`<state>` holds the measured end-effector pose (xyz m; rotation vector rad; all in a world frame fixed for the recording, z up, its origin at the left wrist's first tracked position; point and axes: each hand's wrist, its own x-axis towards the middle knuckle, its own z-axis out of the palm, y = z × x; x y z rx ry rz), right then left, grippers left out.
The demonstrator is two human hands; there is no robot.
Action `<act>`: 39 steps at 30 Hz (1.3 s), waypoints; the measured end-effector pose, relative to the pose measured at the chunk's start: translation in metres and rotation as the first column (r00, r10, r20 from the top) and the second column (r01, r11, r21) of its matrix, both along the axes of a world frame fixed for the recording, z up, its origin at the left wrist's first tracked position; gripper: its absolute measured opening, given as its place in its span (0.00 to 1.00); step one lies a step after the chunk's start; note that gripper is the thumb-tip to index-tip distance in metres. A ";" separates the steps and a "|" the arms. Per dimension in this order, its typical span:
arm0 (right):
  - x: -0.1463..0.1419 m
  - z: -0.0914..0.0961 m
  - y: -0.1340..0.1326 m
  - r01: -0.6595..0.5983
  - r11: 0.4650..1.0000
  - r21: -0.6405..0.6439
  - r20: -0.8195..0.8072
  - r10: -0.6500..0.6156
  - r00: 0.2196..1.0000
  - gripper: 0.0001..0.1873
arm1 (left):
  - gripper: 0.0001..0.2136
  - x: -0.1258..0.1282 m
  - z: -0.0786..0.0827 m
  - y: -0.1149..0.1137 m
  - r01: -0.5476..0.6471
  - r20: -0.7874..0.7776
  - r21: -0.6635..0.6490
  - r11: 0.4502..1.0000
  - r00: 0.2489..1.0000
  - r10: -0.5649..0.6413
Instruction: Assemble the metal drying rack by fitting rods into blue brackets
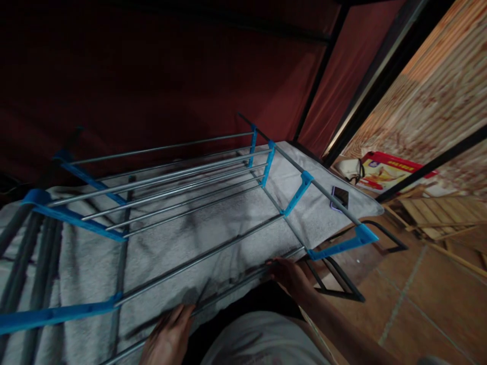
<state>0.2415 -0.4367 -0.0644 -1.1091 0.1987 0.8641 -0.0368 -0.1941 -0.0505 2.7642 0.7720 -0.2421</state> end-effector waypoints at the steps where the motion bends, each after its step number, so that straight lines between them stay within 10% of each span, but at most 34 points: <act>1: -0.001 -0.001 -0.004 0.005 1.000 -0.015 -0.024 -0.005 1.000 0.15 | 0.23 0.000 0.000 -0.003 0.001 -0.007 -0.001 1.000 1.000 -0.001; 27: -0.013 0.014 -0.031 0.067 0.991 -0.112 -0.167 -0.086 0.982 0.09 | 0.24 0.008 0.021 -0.039 -0.014 -0.218 -0.156 0.988 0.976 -0.021; 39: -0.009 -0.002 -0.056 -0.035 0.987 -0.160 -0.012 0.033 0.999 0.16 | 0.22 0.004 0.006 -0.050 0.024 -0.126 -0.167 0.986 0.991 -0.046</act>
